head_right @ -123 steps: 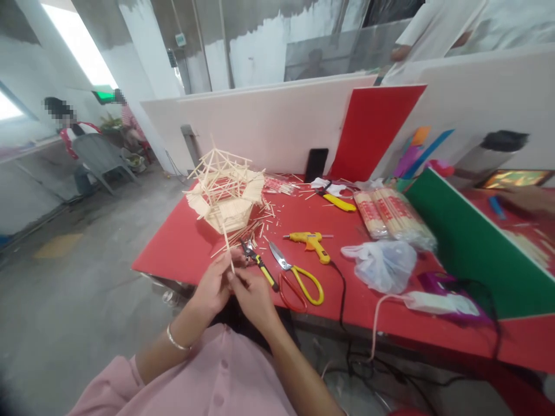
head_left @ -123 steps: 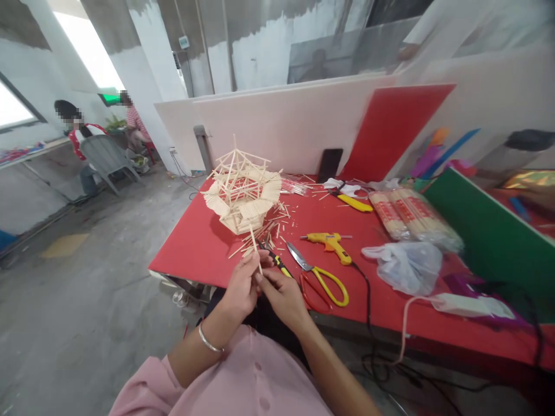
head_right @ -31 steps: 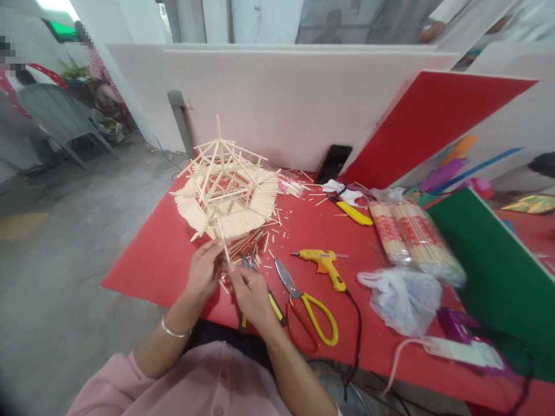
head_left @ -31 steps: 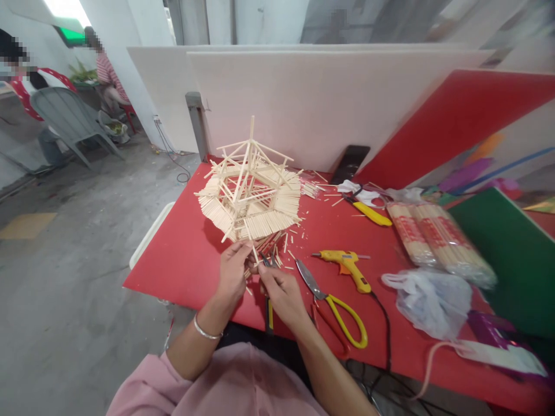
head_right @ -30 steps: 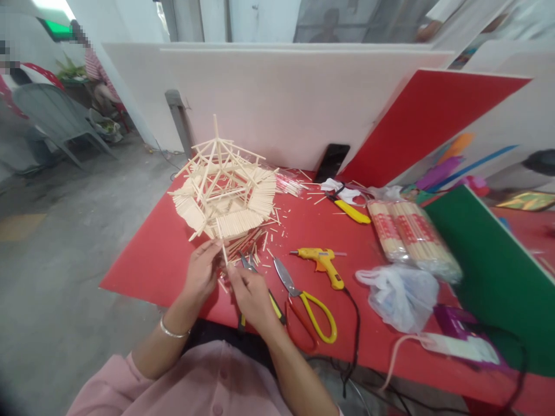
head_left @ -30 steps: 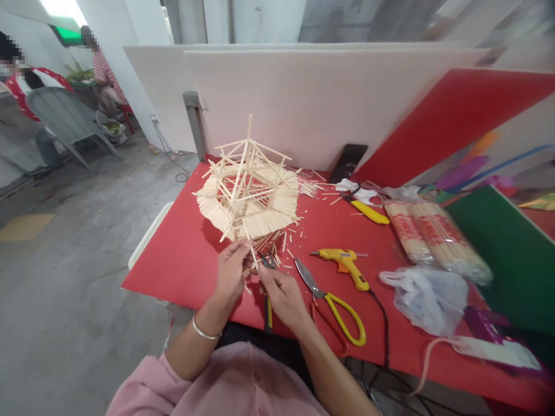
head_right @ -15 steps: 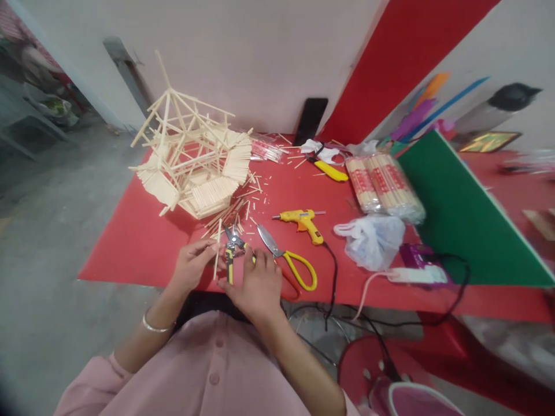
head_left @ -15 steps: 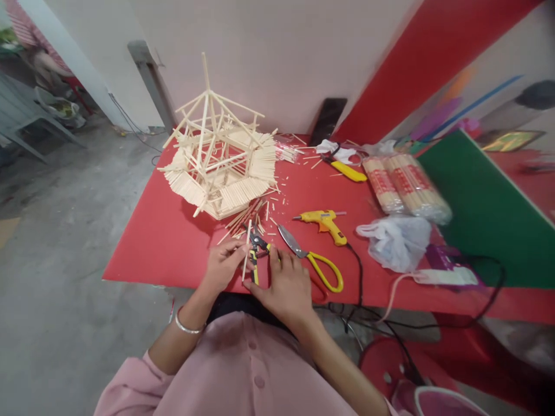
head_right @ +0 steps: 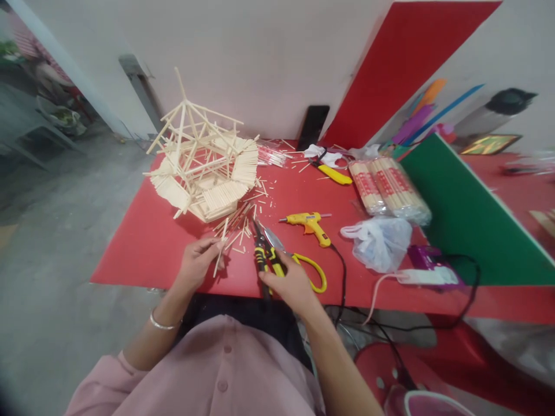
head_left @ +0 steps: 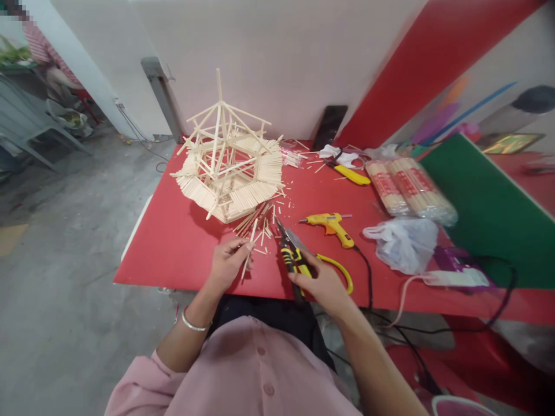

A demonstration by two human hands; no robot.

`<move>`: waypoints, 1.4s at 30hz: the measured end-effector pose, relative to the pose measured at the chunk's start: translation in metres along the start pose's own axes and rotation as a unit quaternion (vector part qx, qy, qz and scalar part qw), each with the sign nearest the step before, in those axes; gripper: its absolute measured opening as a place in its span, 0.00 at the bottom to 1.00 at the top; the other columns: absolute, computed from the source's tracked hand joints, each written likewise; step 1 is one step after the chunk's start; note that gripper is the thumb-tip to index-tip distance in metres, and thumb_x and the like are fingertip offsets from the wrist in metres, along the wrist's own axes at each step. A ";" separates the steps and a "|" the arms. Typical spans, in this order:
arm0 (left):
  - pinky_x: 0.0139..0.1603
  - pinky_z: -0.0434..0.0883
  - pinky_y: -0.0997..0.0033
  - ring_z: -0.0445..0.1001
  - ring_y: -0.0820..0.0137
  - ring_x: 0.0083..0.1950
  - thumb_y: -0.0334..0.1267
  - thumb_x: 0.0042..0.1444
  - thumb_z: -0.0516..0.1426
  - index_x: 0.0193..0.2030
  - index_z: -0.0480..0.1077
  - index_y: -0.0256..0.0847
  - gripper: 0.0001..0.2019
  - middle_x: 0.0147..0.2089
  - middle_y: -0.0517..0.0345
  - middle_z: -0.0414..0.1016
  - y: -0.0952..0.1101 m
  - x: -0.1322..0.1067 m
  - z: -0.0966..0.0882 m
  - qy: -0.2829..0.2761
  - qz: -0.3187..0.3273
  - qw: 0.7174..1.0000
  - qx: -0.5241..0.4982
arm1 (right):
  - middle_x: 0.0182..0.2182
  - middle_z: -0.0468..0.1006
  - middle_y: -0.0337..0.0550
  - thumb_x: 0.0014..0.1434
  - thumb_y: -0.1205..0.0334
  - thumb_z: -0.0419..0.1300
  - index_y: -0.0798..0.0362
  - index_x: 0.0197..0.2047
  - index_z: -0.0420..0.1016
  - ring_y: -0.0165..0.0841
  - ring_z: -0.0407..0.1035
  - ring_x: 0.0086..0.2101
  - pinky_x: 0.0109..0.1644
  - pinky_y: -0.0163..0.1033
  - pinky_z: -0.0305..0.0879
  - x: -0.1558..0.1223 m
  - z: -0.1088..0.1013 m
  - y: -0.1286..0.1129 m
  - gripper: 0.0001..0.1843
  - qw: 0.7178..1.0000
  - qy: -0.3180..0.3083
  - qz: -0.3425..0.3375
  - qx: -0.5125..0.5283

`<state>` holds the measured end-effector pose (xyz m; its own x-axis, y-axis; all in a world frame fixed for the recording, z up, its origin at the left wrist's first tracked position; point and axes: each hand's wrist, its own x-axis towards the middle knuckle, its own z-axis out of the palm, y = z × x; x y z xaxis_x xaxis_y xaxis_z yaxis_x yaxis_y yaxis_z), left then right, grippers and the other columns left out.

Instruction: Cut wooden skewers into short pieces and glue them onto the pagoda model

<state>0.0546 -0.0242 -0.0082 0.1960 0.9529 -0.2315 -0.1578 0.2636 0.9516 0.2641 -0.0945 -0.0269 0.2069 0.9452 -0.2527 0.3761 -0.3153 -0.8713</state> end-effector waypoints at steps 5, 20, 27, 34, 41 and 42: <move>0.19 0.67 0.76 0.67 0.75 0.17 0.50 0.45 0.66 0.25 0.75 0.37 0.16 0.17 0.60 0.70 0.001 0.006 0.007 -0.039 0.000 0.999 0.003 | 0.47 0.74 0.61 0.55 0.30 0.35 0.56 0.57 0.71 0.42 0.68 0.37 0.36 0.47 0.66 -0.017 -0.010 -0.004 0.47 0.948 -0.141 0.041 0.283; 0.19 0.62 0.77 0.65 0.75 0.18 0.47 0.55 0.61 0.25 0.75 0.38 0.15 0.19 0.60 0.68 0.027 0.006 0.008 -0.140 0.077 0.981 0.110 | 0.59 0.68 0.52 0.43 0.63 0.59 0.49 0.70 0.53 0.46 0.64 0.57 0.59 0.51 0.63 -0.048 -0.003 -0.018 0.49 0.993 -0.082 -0.062 -0.059; 0.25 0.65 0.77 0.68 0.74 0.25 0.35 0.54 0.57 0.30 0.79 0.40 0.09 0.28 0.55 0.73 0.030 0.006 0.011 -0.181 0.155 0.951 0.195 | 0.61 0.66 0.55 0.43 0.62 0.57 0.52 0.69 0.53 0.48 0.62 0.60 0.63 0.54 0.59 -0.038 -0.010 -0.021 0.48 0.971 -0.060 -0.127 -0.193; 0.30 0.66 0.75 0.70 0.72 0.28 0.33 0.53 0.57 0.29 0.80 0.40 0.09 0.30 0.55 0.76 0.029 0.007 0.011 -0.165 0.182 0.944 0.219 | 0.60 0.67 0.54 0.42 0.65 0.57 0.52 0.68 0.56 0.48 0.64 0.58 0.62 0.53 0.61 -0.034 -0.006 -0.019 0.47 0.971 -0.050 -0.159 -0.171; 0.37 0.69 0.73 0.74 0.70 0.34 0.33 0.56 0.58 0.32 0.77 0.39 0.06 0.32 0.55 0.78 0.021 0.006 0.017 -0.137 0.281 0.918 0.244 | 0.59 0.69 0.49 0.41 0.70 0.58 0.49 0.66 0.58 0.42 0.68 0.56 0.60 0.48 0.64 -0.033 0.008 -0.007 0.46 0.984 -0.024 -0.171 -0.047; 0.36 0.69 0.73 0.73 0.70 0.33 0.33 0.57 0.58 0.31 0.77 0.38 0.07 0.31 0.55 0.77 0.020 0.005 0.018 -0.134 0.288 0.915 0.248 | 0.59 0.69 0.48 0.42 0.70 0.57 0.48 0.66 0.58 0.41 0.69 0.55 0.59 0.46 0.65 -0.032 0.008 -0.007 0.45 0.984 -0.031 -0.171 -0.032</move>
<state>0.0695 -0.0166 0.0129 0.4593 0.8235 0.3330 0.1354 -0.4355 0.8900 0.2477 -0.1223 -0.0163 0.0034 0.9997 0.0240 0.4702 0.0196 -0.8823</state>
